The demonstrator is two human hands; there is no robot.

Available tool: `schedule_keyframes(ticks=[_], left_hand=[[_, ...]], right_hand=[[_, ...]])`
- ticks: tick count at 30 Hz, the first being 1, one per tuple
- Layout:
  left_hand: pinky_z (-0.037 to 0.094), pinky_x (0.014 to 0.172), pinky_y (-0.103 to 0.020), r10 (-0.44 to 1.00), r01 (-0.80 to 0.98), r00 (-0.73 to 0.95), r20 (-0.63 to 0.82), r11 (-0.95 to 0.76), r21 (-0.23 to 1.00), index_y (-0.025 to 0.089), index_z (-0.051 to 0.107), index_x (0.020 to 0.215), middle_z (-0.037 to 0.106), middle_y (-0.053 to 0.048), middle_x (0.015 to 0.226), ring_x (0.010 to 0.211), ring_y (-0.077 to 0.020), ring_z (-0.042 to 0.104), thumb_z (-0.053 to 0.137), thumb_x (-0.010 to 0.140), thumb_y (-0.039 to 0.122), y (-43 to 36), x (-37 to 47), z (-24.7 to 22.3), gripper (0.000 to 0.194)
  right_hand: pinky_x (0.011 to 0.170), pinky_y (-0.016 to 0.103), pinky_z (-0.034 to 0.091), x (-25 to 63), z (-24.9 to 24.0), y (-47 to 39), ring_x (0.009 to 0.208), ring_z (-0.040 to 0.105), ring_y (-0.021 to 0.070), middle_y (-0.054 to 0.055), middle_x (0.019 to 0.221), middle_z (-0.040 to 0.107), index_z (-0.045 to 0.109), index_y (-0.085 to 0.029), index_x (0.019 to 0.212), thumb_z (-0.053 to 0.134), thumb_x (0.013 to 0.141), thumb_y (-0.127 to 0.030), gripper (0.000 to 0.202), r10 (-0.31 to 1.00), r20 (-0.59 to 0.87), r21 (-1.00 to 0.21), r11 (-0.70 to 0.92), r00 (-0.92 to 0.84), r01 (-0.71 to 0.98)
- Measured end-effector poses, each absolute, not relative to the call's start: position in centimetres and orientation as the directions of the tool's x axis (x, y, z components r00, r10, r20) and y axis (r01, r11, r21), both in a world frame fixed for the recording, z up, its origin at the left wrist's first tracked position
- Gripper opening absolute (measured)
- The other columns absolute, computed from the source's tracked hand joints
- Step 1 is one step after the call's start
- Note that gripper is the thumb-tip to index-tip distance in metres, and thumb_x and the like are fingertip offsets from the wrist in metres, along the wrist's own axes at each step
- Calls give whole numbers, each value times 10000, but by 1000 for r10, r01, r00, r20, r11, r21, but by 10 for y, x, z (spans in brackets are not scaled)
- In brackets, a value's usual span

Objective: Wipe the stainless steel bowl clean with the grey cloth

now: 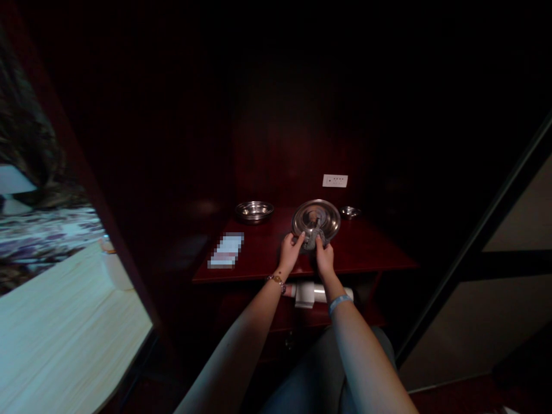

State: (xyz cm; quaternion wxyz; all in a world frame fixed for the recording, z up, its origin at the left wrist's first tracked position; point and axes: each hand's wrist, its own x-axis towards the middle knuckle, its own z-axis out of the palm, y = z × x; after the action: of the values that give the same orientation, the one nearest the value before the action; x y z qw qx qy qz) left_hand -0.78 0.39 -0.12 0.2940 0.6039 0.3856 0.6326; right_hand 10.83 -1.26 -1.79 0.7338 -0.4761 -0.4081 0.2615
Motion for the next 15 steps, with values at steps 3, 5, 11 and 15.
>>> schedule_keyframes(ticks=[3,5,11,15], left_hand=[[445,581,-233,829,126,-65,556,-546,828,145,670,812,621,-31,736,593,-108,532,655,768,506,5,-7,-3,364],[455,589,-241,824,114,-43,564,-557,822,146,685,834,631,-47,783,612,-116,552,655,777,482,5,-7,-3,342],[458,626,-253,823,110,-52,565,-558,823,152,673,825,609,-52,793,670,-134,566,588,842,452,3,-8,-2,313],[451,638,-246,820,116,-92,564,-554,824,158,634,772,596,-45,783,688,-134,564,570,852,448,4,-11,-3,307]], right_hand=[[774,301,517,108,-18,-13,934,685,242,134,995,741,701,-127,967,609,766,-527,457,774,342,-915,403,532,2],[771,302,515,108,-18,-14,940,684,247,137,1000,740,701,-126,966,613,760,-532,463,778,335,-920,393,532,4],[752,299,508,107,-17,-14,916,679,251,126,957,743,707,-124,941,616,750,-525,454,798,316,-931,365,514,5],[725,293,507,106,-15,-13,822,677,229,92,826,743,707,-118,908,624,743,-513,436,833,307,-930,365,460,-42]])
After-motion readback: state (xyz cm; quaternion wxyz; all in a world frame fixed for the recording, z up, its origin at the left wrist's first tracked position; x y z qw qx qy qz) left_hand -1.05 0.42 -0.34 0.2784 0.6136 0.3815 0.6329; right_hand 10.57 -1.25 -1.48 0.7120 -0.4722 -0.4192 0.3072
